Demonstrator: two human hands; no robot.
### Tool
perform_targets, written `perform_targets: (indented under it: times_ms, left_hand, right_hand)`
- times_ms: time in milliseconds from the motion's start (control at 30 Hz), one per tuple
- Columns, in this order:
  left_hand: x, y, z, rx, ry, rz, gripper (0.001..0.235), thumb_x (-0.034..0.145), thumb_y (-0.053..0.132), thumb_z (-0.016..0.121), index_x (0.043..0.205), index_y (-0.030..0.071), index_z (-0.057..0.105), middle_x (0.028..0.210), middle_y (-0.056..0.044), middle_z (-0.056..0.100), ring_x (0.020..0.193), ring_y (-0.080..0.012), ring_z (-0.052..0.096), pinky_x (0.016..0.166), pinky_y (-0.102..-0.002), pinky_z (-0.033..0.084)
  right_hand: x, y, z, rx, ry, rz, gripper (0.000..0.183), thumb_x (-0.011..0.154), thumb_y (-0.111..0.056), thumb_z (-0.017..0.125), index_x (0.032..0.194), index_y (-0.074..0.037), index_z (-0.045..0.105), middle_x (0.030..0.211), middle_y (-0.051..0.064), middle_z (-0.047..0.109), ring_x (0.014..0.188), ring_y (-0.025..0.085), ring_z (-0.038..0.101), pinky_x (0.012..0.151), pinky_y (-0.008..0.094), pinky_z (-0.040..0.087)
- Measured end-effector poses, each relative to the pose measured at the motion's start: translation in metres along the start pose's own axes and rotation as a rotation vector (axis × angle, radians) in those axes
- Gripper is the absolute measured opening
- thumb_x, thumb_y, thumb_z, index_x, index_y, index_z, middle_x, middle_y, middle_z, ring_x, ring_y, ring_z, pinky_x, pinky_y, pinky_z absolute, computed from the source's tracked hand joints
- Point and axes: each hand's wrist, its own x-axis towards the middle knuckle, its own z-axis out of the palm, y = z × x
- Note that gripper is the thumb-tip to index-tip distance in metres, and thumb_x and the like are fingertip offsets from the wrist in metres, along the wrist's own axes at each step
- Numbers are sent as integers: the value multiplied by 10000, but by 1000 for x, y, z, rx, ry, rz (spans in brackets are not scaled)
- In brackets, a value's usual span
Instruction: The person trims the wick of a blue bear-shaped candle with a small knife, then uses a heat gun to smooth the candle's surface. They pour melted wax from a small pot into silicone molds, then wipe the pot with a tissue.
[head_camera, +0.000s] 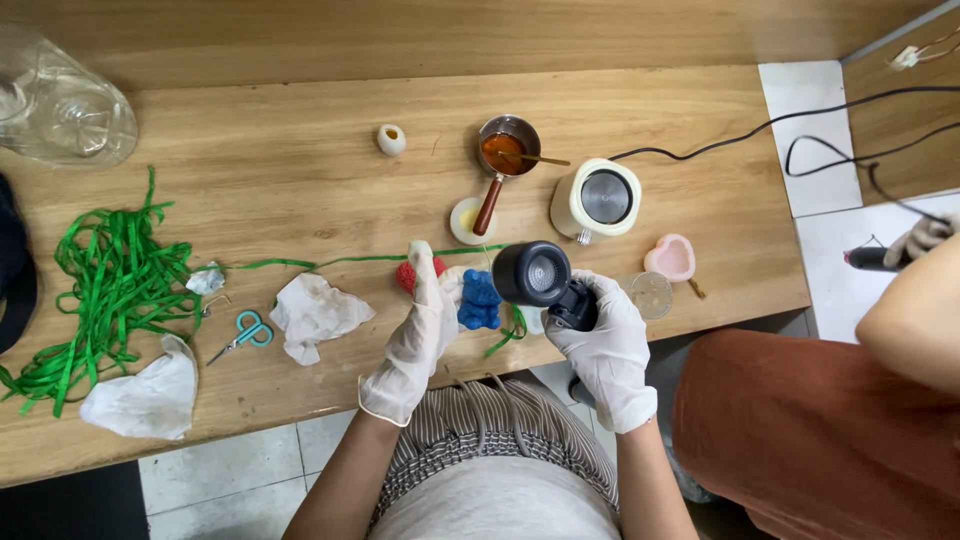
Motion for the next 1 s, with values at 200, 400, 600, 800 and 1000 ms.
perform_targets:
  times_ms: [200,400,600,800,1000]
  left_hand:
    - [-7,2,1,229,115,-108,1240,714,967,288,1395,-40,533,1289,-183,650,1123,-254,653,908,-418,570]
    - [-7,-5,-12,292,107,-188,1226,764,972,254,1298,-82,579,1079,-182,700,878,-265,692,798,-421,586]
    - [-9,-10,-16,342,145,-256,1202,742,951,254,1275,-64,616,1069,-186,723,889,-261,718,772,-403,611]
    - [-18,-17,-23,401,32,-303,1199,871,946,304,1272,-142,611,1088,-217,674,928,-287,646,825,-371,548]
    - [-4,-27,-44,547,274,-319,1120,758,943,301,1314,10,575,1324,-139,632,1264,-230,556,1108,-347,356]
  right_hand:
    - [-26,9,9,0,-19,59,480,682,-154,880,1124,-92,705,1031,90,743,912,197,724,844,324,565]
    - [-56,19,17,144,-9,304,522,690,-137,871,1179,-98,690,995,37,749,888,96,683,843,264,560]
    - [-84,29,35,264,48,484,503,722,-130,863,1188,-88,676,1001,19,738,897,77,661,848,250,546]
    - [-87,25,38,227,71,540,505,730,-123,849,1199,-80,667,999,29,740,897,82,665,855,248,541]
    - [-86,19,35,220,67,518,518,725,-137,859,1197,-69,655,1013,31,735,914,77,663,867,250,539]
